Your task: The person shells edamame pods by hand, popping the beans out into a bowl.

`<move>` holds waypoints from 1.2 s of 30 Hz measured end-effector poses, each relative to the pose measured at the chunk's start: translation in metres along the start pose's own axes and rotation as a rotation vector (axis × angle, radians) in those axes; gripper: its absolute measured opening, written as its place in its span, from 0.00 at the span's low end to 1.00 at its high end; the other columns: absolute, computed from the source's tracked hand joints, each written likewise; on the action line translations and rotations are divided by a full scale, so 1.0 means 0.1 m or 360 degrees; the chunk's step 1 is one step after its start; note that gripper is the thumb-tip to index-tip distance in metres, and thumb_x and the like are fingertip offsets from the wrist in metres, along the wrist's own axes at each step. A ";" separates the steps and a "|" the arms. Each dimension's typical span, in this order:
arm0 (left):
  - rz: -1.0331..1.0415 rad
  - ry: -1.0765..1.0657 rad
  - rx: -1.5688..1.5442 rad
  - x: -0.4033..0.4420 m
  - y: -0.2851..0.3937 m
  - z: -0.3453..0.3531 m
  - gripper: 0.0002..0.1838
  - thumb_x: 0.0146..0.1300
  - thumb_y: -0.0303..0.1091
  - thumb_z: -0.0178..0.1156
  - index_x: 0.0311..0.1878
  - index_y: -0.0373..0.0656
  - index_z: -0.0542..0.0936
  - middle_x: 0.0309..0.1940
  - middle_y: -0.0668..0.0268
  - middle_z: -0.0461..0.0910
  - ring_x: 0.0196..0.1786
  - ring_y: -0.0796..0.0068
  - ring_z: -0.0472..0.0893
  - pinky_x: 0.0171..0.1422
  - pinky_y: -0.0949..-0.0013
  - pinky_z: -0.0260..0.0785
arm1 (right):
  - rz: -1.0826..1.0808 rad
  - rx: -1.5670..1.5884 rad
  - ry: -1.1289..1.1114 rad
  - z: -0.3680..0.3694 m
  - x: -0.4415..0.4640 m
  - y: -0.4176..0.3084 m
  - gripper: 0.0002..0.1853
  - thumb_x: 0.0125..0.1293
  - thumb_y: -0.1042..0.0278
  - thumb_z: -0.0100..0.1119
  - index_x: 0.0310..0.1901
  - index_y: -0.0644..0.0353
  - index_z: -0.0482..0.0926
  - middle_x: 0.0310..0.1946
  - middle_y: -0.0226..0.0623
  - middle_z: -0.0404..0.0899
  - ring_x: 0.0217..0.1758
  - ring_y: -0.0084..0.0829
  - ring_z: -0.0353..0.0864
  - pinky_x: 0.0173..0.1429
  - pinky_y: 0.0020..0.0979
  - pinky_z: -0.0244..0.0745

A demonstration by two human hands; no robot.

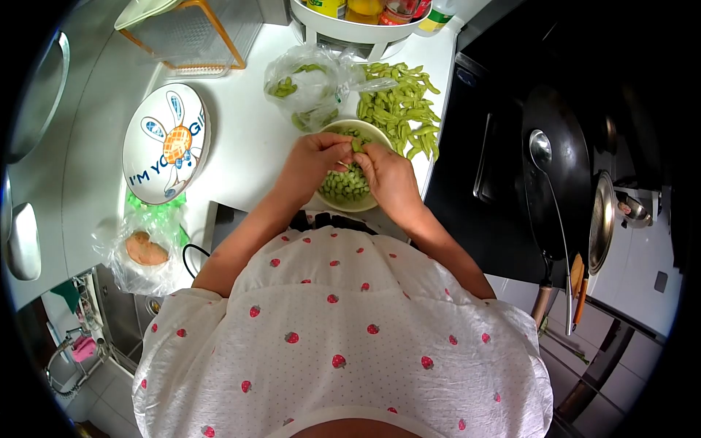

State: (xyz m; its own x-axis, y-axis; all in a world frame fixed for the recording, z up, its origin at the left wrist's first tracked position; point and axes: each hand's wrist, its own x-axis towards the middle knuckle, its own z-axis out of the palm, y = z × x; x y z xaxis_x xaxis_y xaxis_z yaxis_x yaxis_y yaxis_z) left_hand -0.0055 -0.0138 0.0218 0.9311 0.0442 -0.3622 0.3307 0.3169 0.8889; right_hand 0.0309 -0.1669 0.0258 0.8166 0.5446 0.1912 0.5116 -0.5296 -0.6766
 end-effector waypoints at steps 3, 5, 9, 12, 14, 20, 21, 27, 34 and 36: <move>0.0044 -0.0023 0.0008 0.01 -0.04 -0.02 0.11 0.60 0.30 0.55 0.42 0.32 0.77 0.31 0.65 0.78 0.33 0.79 0.76 0.40 0.75 0.70 | -0.0042 -0.0023 0.0005 -0.01 0.00 -0.01 0.08 0.60 0.67 0.53 0.31 0.64 0.70 0.23 0.48 0.71 0.28 0.50 0.72 0.29 0.39 0.67; 0.0054 -0.0057 0.0027 0.03 -0.04 -0.04 0.11 0.60 0.30 0.54 0.41 0.33 0.77 0.30 0.65 0.78 0.32 0.79 0.76 0.39 0.76 0.70 | -0.0063 -0.0068 0.0004 -0.01 0.00 -0.01 0.08 0.60 0.68 0.53 0.31 0.64 0.70 0.23 0.48 0.71 0.28 0.50 0.72 0.30 0.40 0.67; 0.0092 -0.0091 0.0030 0.03 -0.04 -0.04 0.09 0.59 0.29 0.54 0.40 0.33 0.77 0.29 0.66 0.78 0.31 0.79 0.76 0.38 0.76 0.70 | -0.0135 -0.0111 0.0003 -0.01 -0.01 0.02 0.07 0.60 0.68 0.53 0.30 0.63 0.69 0.24 0.47 0.71 0.27 0.50 0.72 0.29 0.40 0.67; 0.0070 -0.0040 -0.0085 0.04 -0.08 0.00 0.08 0.58 0.28 0.54 0.35 0.33 0.78 0.25 0.67 0.76 0.27 0.82 0.74 0.35 0.78 0.69 | -0.0134 -0.0134 -0.0008 0.01 -0.03 0.03 0.07 0.60 0.69 0.53 0.30 0.62 0.69 0.25 0.47 0.71 0.27 0.50 0.72 0.28 0.40 0.67; 0.0023 -0.0036 -0.0093 0.04 -0.09 0.01 0.07 0.58 0.28 0.54 0.34 0.33 0.77 0.25 0.67 0.76 0.27 0.81 0.74 0.34 0.78 0.69 | -0.0113 -0.0149 -0.0012 0.03 -0.06 0.05 0.06 0.60 0.70 0.52 0.30 0.61 0.69 0.25 0.47 0.71 0.27 0.49 0.72 0.28 0.40 0.67; -0.0109 -0.0028 -0.0060 0.08 -0.13 0.00 0.07 0.60 0.29 0.52 0.35 0.36 0.76 0.26 0.67 0.76 0.30 0.80 0.75 0.37 0.77 0.70 | -0.0152 -0.0145 0.0015 0.09 -0.06 0.05 0.08 0.60 0.69 0.51 0.28 0.63 0.68 0.23 0.47 0.72 0.26 0.49 0.73 0.27 0.43 0.68; -0.0120 -0.0015 -0.0062 0.08 -0.12 0.01 0.06 0.60 0.29 0.52 0.35 0.36 0.76 0.26 0.67 0.76 0.30 0.80 0.75 0.37 0.77 0.70 | -0.0153 -0.0063 0.0053 0.11 -0.05 0.06 0.09 0.61 0.68 0.50 0.27 0.63 0.69 0.21 0.45 0.72 0.24 0.46 0.73 0.26 0.41 0.68; -0.0141 0.0080 -0.0191 0.07 -0.13 0.07 0.07 0.60 0.29 0.51 0.37 0.36 0.74 0.28 0.68 0.75 0.31 0.81 0.75 0.38 0.77 0.69 | 0.0884 0.1403 -0.0289 0.07 0.02 0.11 0.15 0.67 0.63 0.45 0.25 0.63 0.70 0.15 0.31 0.70 0.13 0.22 0.65 0.18 0.24 0.61; 0.0040 0.0199 0.0096 0.12 -0.22 0.09 0.08 0.59 0.28 0.51 0.39 0.35 0.73 0.30 0.66 0.75 0.34 0.79 0.76 0.38 0.77 0.68 | 0.0802 0.1271 -0.0066 0.11 0.05 0.10 0.13 0.67 0.66 0.44 0.28 0.64 0.71 0.15 0.30 0.70 0.12 0.19 0.65 0.17 0.21 0.61; 0.0047 0.0216 0.0153 0.13 -0.22 0.10 0.09 0.58 0.28 0.52 0.41 0.36 0.73 0.31 0.65 0.76 0.36 0.78 0.76 0.38 0.76 0.69 | 0.0731 0.1061 0.0013 0.11 0.05 0.07 0.12 0.66 0.67 0.44 0.28 0.65 0.71 0.15 0.31 0.70 0.13 0.20 0.67 0.18 0.21 0.63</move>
State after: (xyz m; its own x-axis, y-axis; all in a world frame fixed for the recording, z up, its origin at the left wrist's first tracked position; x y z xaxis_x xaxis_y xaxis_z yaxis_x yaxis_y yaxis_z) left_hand 0.0011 -0.0293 -0.0002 0.9134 0.1821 -0.3640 0.3226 0.2217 0.9202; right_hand 0.0352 -0.1611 0.0147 0.9097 0.3609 -0.2055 -0.1403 -0.1987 -0.9700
